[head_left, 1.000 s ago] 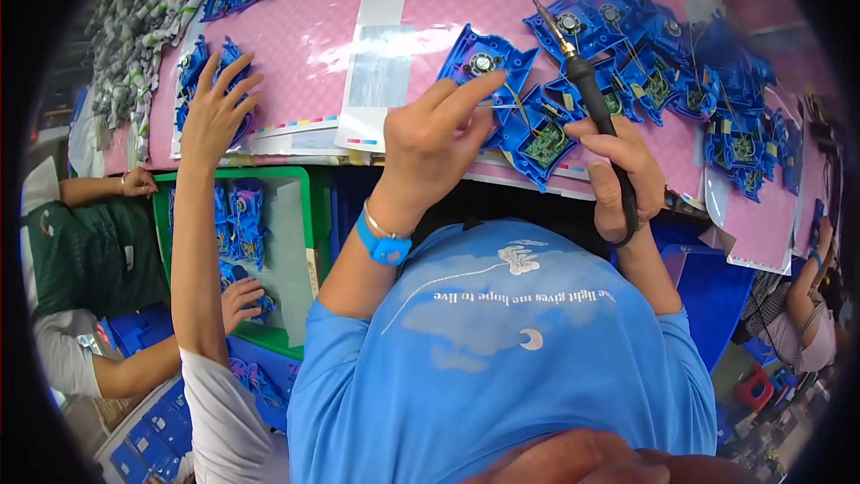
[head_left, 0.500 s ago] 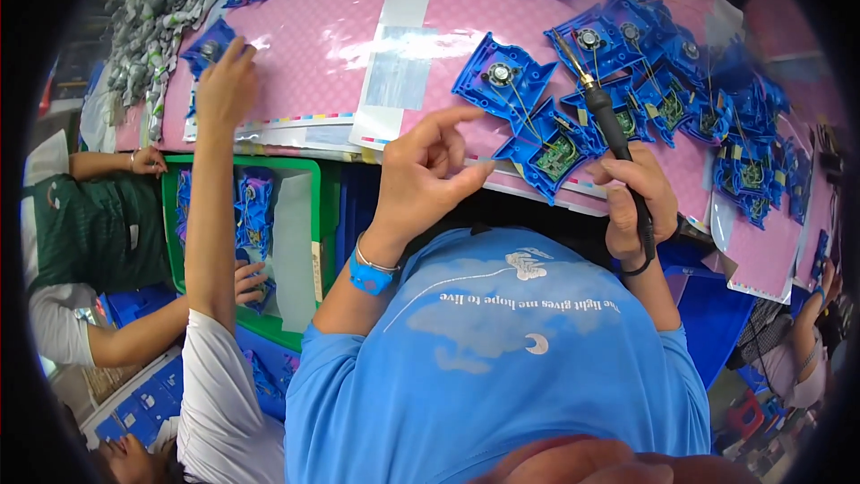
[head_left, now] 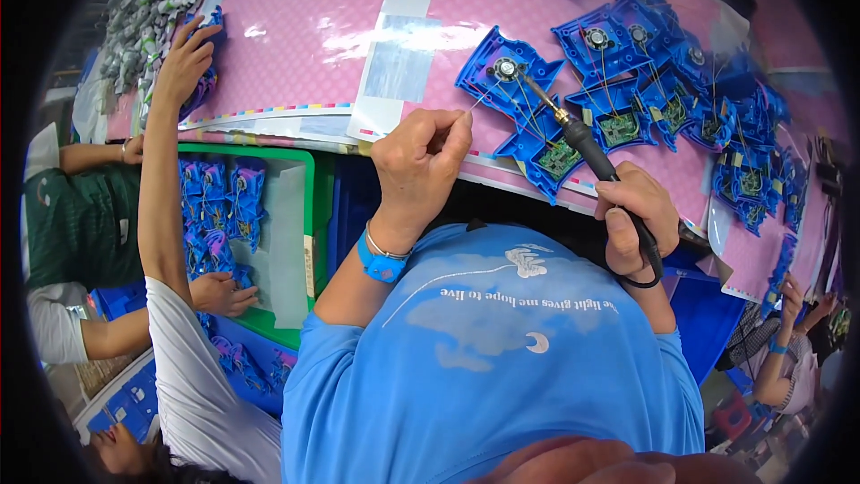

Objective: Soldering small blue plastic components for toys at a factory workbench.

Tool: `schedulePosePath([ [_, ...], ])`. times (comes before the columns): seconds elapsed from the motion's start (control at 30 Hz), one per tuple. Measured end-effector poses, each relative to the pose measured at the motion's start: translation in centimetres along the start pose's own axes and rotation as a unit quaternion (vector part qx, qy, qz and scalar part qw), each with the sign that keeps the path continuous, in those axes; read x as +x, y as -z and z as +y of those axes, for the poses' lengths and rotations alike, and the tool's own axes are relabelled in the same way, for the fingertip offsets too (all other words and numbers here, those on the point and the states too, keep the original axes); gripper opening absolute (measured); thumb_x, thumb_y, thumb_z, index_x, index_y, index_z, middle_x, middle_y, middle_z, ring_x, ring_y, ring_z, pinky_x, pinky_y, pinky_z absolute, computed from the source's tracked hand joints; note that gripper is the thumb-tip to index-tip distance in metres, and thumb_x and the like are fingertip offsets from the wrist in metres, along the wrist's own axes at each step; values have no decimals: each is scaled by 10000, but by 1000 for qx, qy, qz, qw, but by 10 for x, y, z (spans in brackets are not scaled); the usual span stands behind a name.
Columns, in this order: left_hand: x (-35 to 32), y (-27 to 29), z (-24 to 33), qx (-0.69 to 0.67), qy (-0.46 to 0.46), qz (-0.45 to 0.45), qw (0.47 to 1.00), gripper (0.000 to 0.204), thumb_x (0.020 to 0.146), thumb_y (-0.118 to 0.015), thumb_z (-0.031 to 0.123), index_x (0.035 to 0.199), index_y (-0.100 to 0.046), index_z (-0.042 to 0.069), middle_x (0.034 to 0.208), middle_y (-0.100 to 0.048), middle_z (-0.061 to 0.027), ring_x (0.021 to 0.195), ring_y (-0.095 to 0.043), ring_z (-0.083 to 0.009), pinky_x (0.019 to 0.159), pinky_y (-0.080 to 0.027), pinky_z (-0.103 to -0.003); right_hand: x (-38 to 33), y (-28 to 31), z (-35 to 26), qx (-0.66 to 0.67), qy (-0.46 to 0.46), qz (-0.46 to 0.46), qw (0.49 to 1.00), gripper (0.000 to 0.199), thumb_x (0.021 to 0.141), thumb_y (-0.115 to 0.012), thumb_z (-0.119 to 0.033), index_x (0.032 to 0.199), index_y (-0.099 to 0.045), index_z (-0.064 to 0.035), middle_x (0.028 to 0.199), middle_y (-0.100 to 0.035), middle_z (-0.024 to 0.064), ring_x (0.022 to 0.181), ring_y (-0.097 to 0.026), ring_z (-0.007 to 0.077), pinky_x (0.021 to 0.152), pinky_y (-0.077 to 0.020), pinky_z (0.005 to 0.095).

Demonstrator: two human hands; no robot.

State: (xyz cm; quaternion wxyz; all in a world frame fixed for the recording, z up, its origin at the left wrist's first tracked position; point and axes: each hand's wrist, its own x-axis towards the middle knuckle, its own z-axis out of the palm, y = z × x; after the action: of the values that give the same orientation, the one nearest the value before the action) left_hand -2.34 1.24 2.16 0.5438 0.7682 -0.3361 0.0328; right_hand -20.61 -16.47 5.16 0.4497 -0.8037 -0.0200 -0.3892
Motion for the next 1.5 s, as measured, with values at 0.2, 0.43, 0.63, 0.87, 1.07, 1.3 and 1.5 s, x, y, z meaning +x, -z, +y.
schedulePosePath([
  [0.2, 1, -1, 1, 15, -50, -3, 999, 68, 873, -775, 7, 859, -709, 1, 712, -685, -67, 582, -665, -119, 510, -499, -256, 1, 2, 3, 2, 6, -19, 1000, 235, 918, -611, -157, 1029, -687, 36, 650, -584, 67, 543, -509, 167, 538, -366, 330],
  [0.43, 1, -2, -1, -1, -78, -3, 997, 76, 858, -773, -28, 862, -701, -5, 707, -678, -74, 566, -654, -117, 489, -483, -256, 1, -2, 5, 14, -6, -23, 1000, 249, 914, -615, -168, 1022, -692, 43, 644, -576, 64, 541, -511, 167, 534, -365, 329],
  [0.63, 0, -3, -4, -5, -70, -4, 998, 76, 862, -777, -21, 873, -703, -4, 719, -686, -76, 570, -661, -119, 488, -484, -256, 4, -2, 9, 14, -8, -33, 999, 246, 907, -617, -164, 1014, -692, 45, 642, -578, 73, 547, -514, 174, 536, -371, 334],
  [0.87, 4, -4, -1, 4, -76, -7, 997, 78, 861, -780, -19, 885, -707, -2, 720, -685, -77, 572, -660, -112, 486, -480, -252, 3, 2, 5, 32, -5, -15, 999, 242, 945, -609, -187, 1045, -678, 22, 631, -559, 63, 540, -487, 165, 538, -359, 331],
  [1.07, 4, 2, -2, 13, -83, 8, 996, 90, 847, -789, -19, 879, -710, 8, 707, -668, -61, 542, -615, -98, 478, -460, -247, 10, 10, 3, 55, -49, 0, 997, 224, 870, -648, -134, 990, -701, 48, 667, -589, 99, 579, -553, 221, 540, -413, 350],
  [1.3, 3, 2, -7, 39, -90, 15, 995, 90, 834, -783, -23, 866, -708, 14, 701, -659, -56, 538, -601, -105, 481, -458, -251, 23, 2, 12, 76, -87, -42, 992, 233, 853, -652, -131, 988, -706, 50, 702, -607, 123, 615, -575, 229, 569, -428, 349],
  [1.5, 2, 1, -10, 39, -80, 9, 996, 89, 830, -789, -7, 864, -712, 18, 698, -663, -59, 541, -606, -118, 488, -467, -258, 22, 0, 17, 82, -99, -45, 991, 242, 863, -651, -141, 994, -706, 55, 707, -608, 124, 621, -578, 222, 570, -425, 339],
])
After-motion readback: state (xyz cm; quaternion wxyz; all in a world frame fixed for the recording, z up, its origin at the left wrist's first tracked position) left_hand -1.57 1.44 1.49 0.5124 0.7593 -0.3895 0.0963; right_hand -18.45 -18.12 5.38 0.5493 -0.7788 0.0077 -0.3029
